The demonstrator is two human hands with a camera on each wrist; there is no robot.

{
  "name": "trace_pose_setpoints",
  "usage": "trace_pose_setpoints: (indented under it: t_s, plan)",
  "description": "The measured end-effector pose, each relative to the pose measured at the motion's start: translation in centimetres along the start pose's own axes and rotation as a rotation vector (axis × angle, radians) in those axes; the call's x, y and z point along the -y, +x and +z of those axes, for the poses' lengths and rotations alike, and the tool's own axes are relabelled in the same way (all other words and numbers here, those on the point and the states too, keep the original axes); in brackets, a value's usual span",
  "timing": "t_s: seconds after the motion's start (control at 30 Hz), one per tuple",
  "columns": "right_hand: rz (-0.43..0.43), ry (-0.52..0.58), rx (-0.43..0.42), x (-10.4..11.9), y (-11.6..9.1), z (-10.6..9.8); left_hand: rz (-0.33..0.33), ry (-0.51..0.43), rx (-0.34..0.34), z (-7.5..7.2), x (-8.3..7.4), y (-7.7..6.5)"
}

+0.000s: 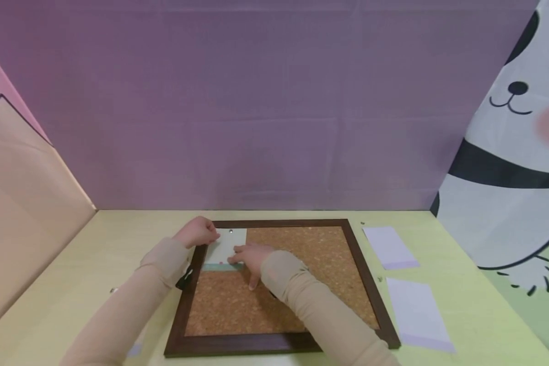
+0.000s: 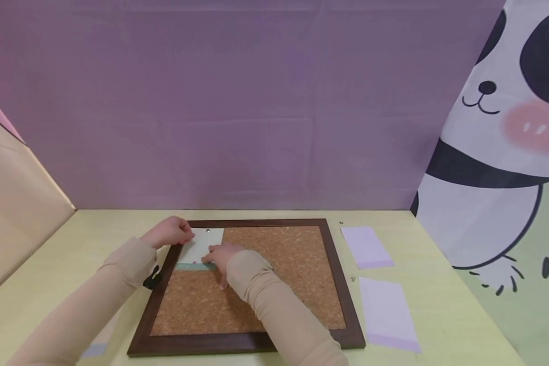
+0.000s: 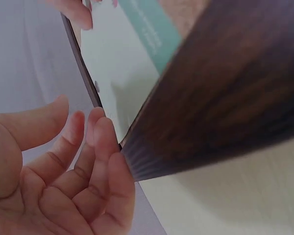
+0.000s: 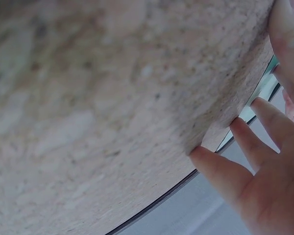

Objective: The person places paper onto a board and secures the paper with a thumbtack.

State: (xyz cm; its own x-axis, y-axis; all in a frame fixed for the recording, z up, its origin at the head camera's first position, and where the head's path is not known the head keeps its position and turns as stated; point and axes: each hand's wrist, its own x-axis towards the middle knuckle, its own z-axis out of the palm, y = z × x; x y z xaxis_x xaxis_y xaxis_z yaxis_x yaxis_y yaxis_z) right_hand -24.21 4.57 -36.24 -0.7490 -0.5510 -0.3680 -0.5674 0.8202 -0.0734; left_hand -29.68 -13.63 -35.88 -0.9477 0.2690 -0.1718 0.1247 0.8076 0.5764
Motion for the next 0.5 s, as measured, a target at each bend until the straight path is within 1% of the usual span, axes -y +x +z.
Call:
trace_pose_setpoints:
  t_s: [0.2,0.4,0.5]
  plan:
    - [-0.003,0.004,-0.005,0.0,0.0,0.0,0.014,-0.013,0.009,0.0,0.3,-0.7]
    - [-0.003,0.011,0.004,-0.1,0.1,0.0,0.025,-0.037,0.011,0.0,1.1,-1.4]
    - [-0.001,0.019,0.006,0.0,0.0,-0.1,0.044,-0.040,0.005,-0.1,1.5,-1.8]
